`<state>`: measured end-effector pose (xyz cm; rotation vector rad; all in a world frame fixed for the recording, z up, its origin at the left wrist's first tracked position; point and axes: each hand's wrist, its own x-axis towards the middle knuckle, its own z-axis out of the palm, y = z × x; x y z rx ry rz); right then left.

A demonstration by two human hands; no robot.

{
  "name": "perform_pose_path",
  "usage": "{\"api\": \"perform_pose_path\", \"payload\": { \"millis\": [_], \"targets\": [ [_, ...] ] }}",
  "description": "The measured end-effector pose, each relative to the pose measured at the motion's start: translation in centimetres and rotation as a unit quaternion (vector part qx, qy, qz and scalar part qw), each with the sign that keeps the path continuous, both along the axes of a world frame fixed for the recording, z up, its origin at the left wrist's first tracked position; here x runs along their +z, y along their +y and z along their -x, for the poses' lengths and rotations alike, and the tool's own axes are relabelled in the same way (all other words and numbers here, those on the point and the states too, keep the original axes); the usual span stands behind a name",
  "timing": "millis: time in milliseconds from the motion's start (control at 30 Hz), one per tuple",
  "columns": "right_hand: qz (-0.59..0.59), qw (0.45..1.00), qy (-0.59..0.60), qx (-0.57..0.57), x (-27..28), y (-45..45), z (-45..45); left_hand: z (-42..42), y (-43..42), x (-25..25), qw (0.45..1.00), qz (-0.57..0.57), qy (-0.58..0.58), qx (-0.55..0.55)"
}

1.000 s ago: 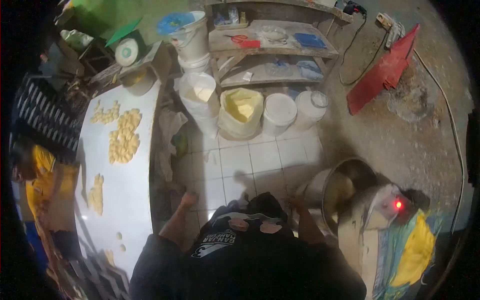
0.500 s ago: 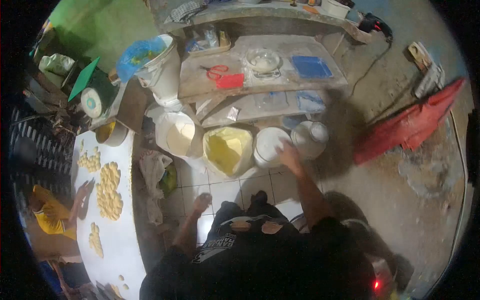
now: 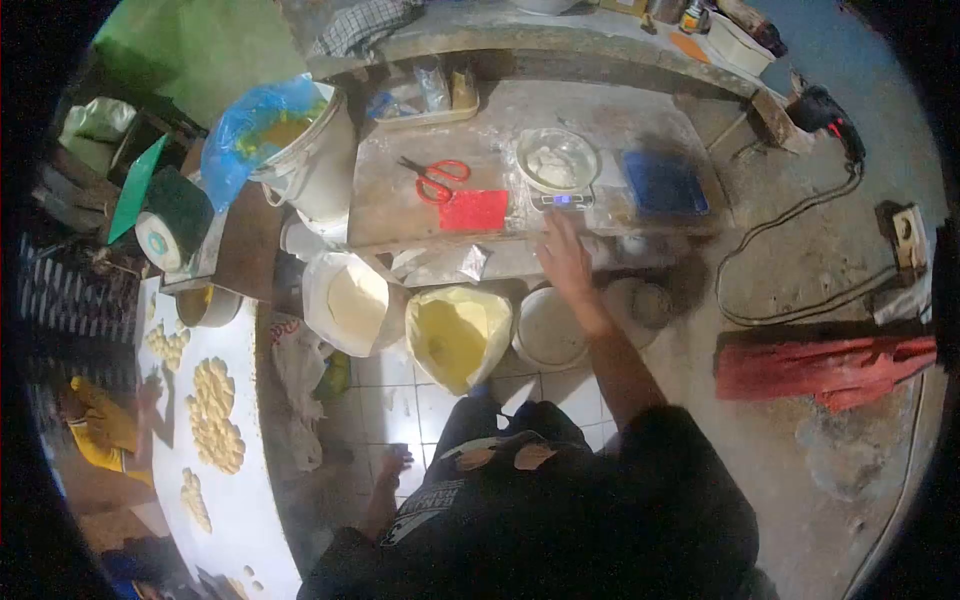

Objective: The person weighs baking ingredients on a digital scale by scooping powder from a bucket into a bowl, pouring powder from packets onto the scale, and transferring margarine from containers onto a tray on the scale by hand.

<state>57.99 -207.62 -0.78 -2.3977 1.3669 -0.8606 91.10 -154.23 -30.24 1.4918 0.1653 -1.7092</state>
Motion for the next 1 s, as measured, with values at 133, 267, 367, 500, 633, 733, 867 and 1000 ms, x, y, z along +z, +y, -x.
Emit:
{"api": "perform_pose_path", "payload": {
  "millis": [133,267,367,500,633,733,867,1000],
  "targets": [
    [-0.054,0.997,0.003,0.058,-6.2,6.5,3.8,2.1,-8.6,3.7,0.969,0.096,-0.222,-0.039],
    [-0.317,0.934,0.124,0.108,-15.3,12.0,11.9,3.9,-18.1,7.3,0.927,0.102,-0.327,-0.155],
    [-0.283,0.937,0.188,0.079,-22.7,14.9,20.8,7.8,-23.4,14.5,0.924,0.128,-0.339,-0.125],
    [-0.112,0.967,0.230,0.007,-33.7,16.1,30.1,10.9,-28.9,20.1,0.838,0.211,-0.477,-0.160],
    [-0.188,0.951,0.242,-0.033,-38.9,14.0,35.1,15.1,-36.3,28.4,0.796,0.196,-0.546,-0.174],
    [-0.368,0.921,-0.011,-0.128,-36.7,12.2,35.7,14.2,-41.5,29.1,0.606,0.307,-0.703,-0.211],
    [-0.439,0.854,-0.250,-0.127,-37.6,13.8,34.9,12.7,-48.6,28.3,0.508,0.358,-0.748,-0.234],
    [-0.425,0.776,-0.465,-0.040,-41.6,19.2,32.4,10.7,-56.1,26.5,0.355,0.391,-0.806,-0.267]
  ]
}}
